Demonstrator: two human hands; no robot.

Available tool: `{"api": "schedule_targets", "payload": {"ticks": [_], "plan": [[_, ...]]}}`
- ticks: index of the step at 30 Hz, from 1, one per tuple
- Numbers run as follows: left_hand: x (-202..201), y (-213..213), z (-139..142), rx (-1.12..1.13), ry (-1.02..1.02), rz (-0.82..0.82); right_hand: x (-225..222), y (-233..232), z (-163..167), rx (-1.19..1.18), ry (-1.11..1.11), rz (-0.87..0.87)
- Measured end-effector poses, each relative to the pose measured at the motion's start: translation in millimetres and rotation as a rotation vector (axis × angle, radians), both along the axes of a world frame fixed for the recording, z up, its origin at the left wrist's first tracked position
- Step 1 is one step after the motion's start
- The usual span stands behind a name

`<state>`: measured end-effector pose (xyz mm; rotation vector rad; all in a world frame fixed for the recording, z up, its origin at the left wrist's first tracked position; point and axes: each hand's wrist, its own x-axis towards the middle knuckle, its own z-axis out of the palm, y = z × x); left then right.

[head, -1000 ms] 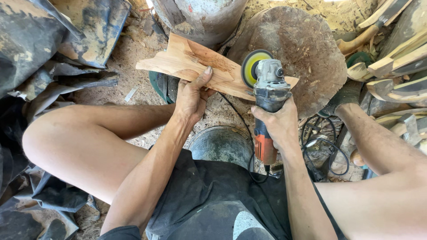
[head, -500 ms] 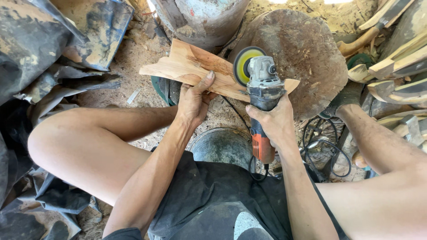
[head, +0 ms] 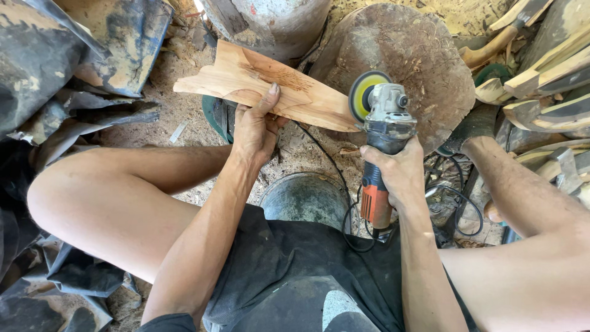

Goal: The person uses an angle grinder with a sanding disc to smooth a curved wooden piece, then switches to a stationary belt sander to refine the edges and surface. The person holds the wood with both hands and moves it against the rotating tools.

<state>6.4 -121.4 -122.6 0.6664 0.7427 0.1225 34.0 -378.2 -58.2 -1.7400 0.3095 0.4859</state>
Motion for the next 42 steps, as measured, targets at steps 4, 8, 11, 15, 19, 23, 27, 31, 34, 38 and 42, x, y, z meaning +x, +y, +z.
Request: {"api": "schedule_targets", "payload": {"ticks": [4,8,11,15,19,23,27,31,34,38,42], "plan": [[-1,-2,2,-0.013,-0.009,0.005,-2,5,-3,-0.029,0.056,0.024],[0,-2,1,-0.003,-0.028,-0.003,-2,11,-4,-0.01,0.049,0.045],[0,-2,-2,0.013,-0.027,-0.002,-2,13,-2,-0.016,0.011,0.093],[-1,-3,-3,0.016,-0.031,-0.008,-3,14,1,-0.065,0.009,0.131],[-1,-3,-2,0.016,-0.018,-0.004,1,13,4,-0.074,0.014,0.102],[-1,-3,-1,0.012,-0.039,-0.008,2,15,7,-0.044,0.082,0.059],[-2,-4,-1,-0.001,-0.029,-0.008,-4,23,5,-0.026,-0.012,0.121],[-3,-2,-2,0.01,-0.031,-0.005,-6,24,5,-0.057,0.049,0.084],[-3,-2,-3,0.015,-0.029,-0.005,-3,20,7,-0.052,0.004,0.062],[-3,-3,-3,0.015,-0.027,-0.002,-6,25,8,-0.021,0.106,0.048],[-4,-3,-4,0.014,0.005,-0.001,-9,30,6,-0.014,-0.043,0.142]]}}
